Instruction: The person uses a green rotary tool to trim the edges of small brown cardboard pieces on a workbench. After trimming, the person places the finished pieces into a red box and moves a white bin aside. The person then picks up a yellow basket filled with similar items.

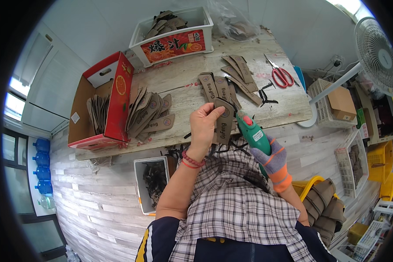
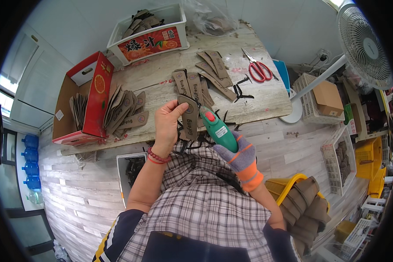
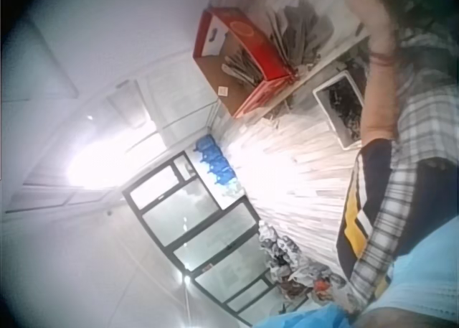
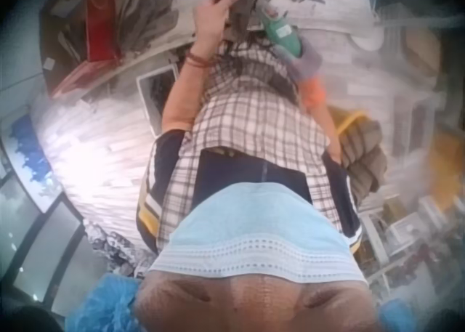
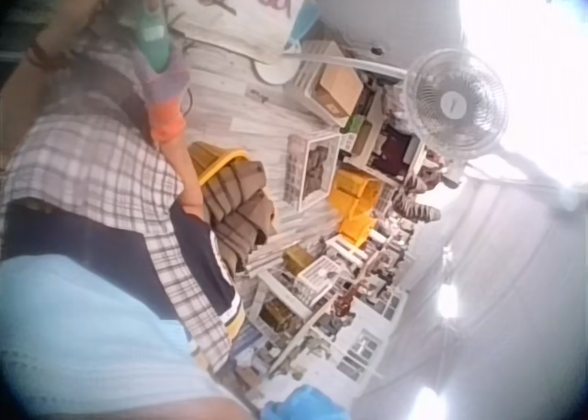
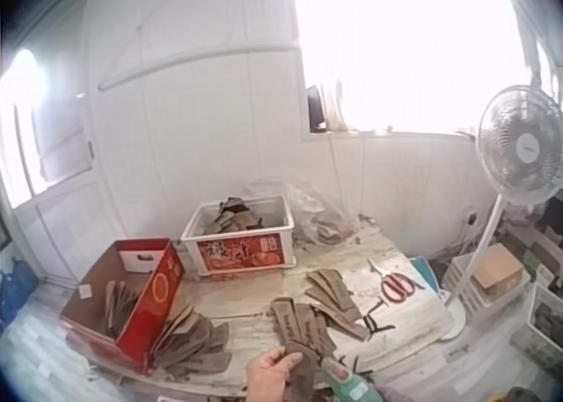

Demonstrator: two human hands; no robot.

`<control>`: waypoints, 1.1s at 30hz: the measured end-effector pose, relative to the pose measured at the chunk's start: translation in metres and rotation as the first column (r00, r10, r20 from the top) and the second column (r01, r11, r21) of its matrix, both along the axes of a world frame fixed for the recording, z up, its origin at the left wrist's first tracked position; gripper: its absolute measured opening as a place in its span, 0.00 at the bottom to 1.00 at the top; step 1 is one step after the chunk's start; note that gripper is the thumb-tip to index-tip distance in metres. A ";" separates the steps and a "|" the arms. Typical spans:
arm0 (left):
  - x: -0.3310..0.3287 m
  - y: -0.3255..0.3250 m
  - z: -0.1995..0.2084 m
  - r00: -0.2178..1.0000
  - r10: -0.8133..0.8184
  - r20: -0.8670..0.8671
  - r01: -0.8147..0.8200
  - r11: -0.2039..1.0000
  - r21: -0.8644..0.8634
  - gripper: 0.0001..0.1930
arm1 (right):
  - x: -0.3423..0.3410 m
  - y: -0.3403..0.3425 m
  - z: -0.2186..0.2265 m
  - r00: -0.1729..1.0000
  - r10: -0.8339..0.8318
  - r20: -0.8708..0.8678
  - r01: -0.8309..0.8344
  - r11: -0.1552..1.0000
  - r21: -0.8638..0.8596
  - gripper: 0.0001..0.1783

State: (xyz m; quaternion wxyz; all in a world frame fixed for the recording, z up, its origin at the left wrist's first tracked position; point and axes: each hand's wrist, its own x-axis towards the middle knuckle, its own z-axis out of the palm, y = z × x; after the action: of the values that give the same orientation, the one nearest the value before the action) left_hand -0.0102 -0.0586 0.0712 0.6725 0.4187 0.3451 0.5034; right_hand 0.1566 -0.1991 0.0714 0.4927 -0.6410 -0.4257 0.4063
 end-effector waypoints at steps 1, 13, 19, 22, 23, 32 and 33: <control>-0.002 0.002 -0.001 1.000 -0.002 -0.013 0.002 1.000 0.004 0.06 | 0.000 -0.001 0.001 1.000 0.008 -0.003 -0.008 1.000 -0.018 0.26; -0.016 0.016 -0.001 0.949 -0.061 -0.310 0.133 0.967 0.217 0.05 | 0.004 -0.003 -0.001 0.998 0.040 -0.042 -0.040 0.999 -0.017 0.29; -0.019 0.016 0.004 0.915 -0.182 -0.360 0.275 0.934 0.227 0.05 | 0.005 -0.002 -0.006 0.999 0.045 0.015 -0.045 0.999 0.026 0.29; -0.020 0.016 0.004 0.894 -0.208 -0.396 0.325 0.911 0.255 0.05 | 0.006 -0.001 -0.005 0.997 0.045 0.070 -0.046 0.999 0.011 0.30; -0.020 0.017 0.004 0.886 -0.213 -0.413 0.341 0.901 0.267 0.06 | 0.006 -0.001 -0.004 0.997 0.048 0.063 -0.049 0.999 0.008 0.30; -0.029 0.037 0.011 0.727 -0.155 -0.668 0.484 0.807 0.339 0.08 | 0.005 0.001 0.002 0.999 0.048 -0.001 -0.048 0.998 0.026 0.31; -0.032 0.042 0.014 0.758 -0.080 -0.647 0.386 0.855 0.346 0.08 | 0.005 0.000 0.001 0.998 0.013 -0.068 -0.013 1.000 0.006 0.30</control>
State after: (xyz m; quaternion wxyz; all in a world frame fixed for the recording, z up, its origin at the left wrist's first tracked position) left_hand -0.0421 -0.0163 0.0852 0.4642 0.7458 0.3577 0.3168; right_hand 0.1615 -0.1991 0.0726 0.5059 -0.6227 -0.4139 0.4301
